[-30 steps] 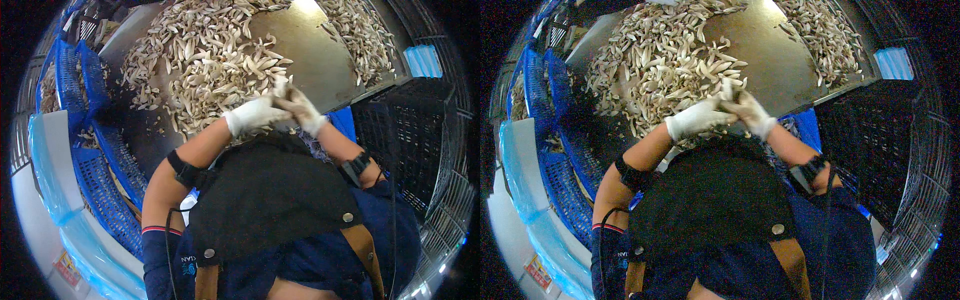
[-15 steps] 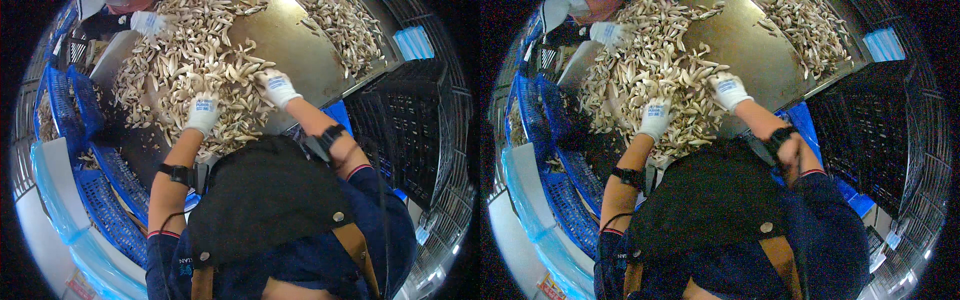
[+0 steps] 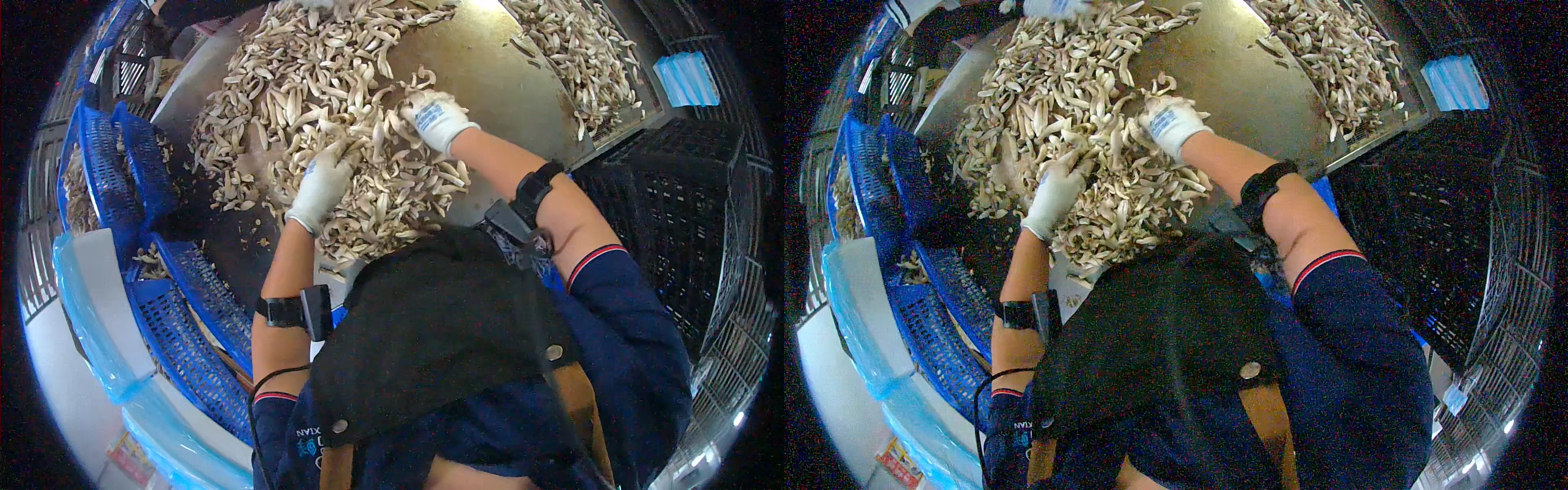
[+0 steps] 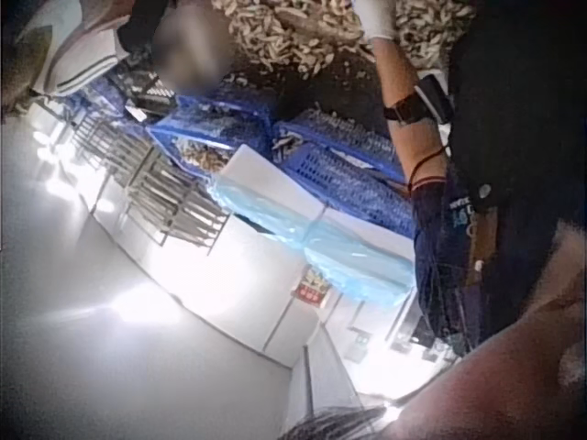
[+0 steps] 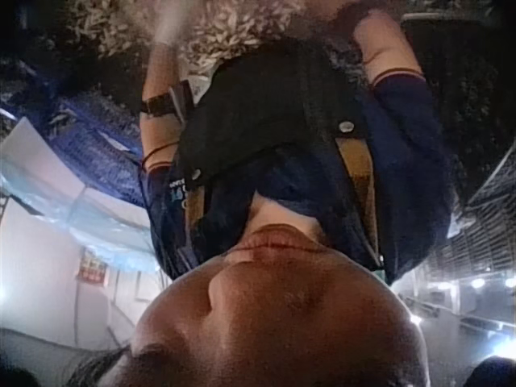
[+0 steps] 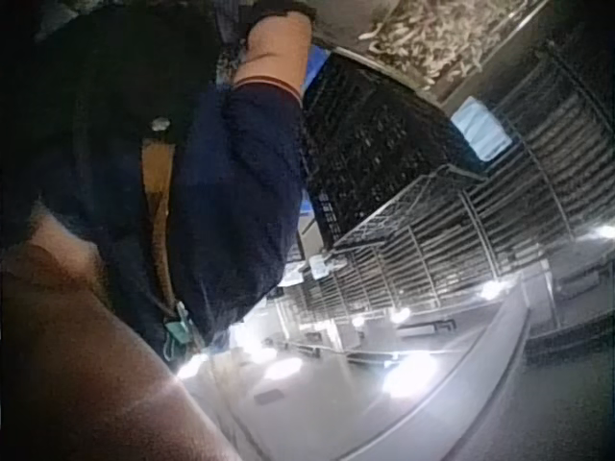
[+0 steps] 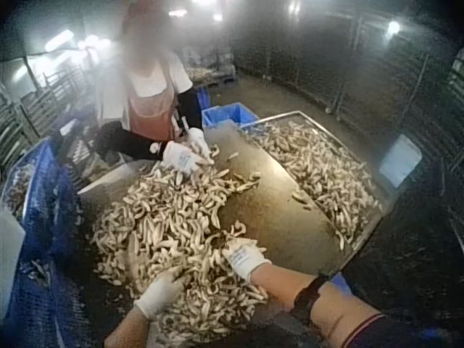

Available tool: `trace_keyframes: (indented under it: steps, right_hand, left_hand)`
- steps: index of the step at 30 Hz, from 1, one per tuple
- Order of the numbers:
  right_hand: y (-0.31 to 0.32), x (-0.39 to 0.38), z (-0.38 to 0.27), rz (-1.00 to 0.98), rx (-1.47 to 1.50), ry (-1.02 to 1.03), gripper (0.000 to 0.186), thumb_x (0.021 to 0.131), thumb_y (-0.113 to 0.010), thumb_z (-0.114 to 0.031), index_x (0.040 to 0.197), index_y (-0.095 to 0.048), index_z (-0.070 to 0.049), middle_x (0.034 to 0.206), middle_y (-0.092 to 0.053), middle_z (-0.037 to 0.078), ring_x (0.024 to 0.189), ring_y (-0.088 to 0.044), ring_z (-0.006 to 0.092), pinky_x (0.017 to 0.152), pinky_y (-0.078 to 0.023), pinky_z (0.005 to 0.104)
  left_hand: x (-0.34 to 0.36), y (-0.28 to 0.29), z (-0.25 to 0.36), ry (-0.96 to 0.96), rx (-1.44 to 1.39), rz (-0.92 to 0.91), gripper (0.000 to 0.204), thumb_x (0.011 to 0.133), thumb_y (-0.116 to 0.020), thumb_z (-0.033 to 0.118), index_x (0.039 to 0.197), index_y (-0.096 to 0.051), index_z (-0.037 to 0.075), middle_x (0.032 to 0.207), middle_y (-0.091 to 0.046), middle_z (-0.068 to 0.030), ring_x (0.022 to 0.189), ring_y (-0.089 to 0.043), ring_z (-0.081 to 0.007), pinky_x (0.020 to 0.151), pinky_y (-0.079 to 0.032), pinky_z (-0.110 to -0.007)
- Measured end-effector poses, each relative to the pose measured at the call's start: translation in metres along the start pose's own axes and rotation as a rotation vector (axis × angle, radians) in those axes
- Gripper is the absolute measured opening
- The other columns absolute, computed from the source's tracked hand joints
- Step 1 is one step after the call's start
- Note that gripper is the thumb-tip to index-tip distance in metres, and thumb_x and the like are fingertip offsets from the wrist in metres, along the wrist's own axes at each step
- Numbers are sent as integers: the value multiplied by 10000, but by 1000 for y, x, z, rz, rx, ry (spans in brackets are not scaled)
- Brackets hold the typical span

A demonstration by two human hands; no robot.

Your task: Sorting and cleaning mushrooms on a metal table and placing them into blue crates.

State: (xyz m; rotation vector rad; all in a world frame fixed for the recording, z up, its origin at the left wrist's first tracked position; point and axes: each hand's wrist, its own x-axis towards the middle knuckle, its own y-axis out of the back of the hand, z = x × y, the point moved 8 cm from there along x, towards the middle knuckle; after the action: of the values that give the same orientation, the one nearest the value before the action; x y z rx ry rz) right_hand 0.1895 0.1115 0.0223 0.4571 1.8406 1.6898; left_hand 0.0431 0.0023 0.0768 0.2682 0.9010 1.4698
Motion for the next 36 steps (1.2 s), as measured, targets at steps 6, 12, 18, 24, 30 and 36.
trace_keyframes:
  steps: [6, 12, 18, 24, 30, 36]
  right_hand:
    - [13, -39, 38, -24, 193, -28, 373, 754, -646, -248, 1083, -603, -77, 1074, -631, 146, 1043, -596, 290, 918, -443, 402]
    - [18, -57, 71, -209, 915, -448, 440, 732, -670, -265, 1103, -567, -53, 1029, -642, 195, 961, -613, 347, 847, -479, 408]
    - [-13, -48, 43, -336, 358, -259, 318, 777, -638, -239, 1021, -568, -46, 983, -651, 193, 930, -632, 334, 813, -493, 418]
    - [23, -27, 75, -78, 556, -212, 345, 825, -572, -221, 1119, -542, -43, 1037, -598, 220, 959, -604, 336, 834, -475, 402]
    - [-8, 25, 74, -200, 226, -191, 369, 773, -650, -194, 1114, -579, -76, 1116, -608, 179, 1045, -596, 315, 871, -490, 385]
    - [10, -1, 37, -156, 188, 81, 306, 785, -640, -198, 1065, -596, -83, 1057, -616, 150, 1009, -606, 305, 845, -486, 419]
  left_hand:
    - [37, -8, 19, -34, 50, 22, 405, 824, -577, 169, 1208, -543, 45, 1168, -590, -218, 1081, -575, -318, 939, -434, -362]
    - [78, -89, 48, -429, 708, -222, 418, 791, -569, 64, 1200, -548, 145, 1085, -549, -208, 1003, -594, -353, 837, -501, -432]
    - [67, -78, 58, -451, 741, -270, 342, 774, -599, 95, 1114, -576, 125, 1103, -537, -191, 1010, -591, -344, 824, -499, -426]
    - [30, -7, 35, -490, 234, -56, 204, 711, -647, 85, 902, -580, 58, 996, -594, -145, 926, -590, -340, 794, -485, -394]
    - [51, -11, -16, -117, 161, 78, 222, 824, -603, 199, 889, -568, -10, 861, -621, -222, 811, -585, -424, 728, -464, -446]
    - [51, -7, -4, -140, 128, 119, 320, 854, -586, 292, 938, -575, -17, 885, -629, -244, 836, -614, -404, 763, -477, -454]
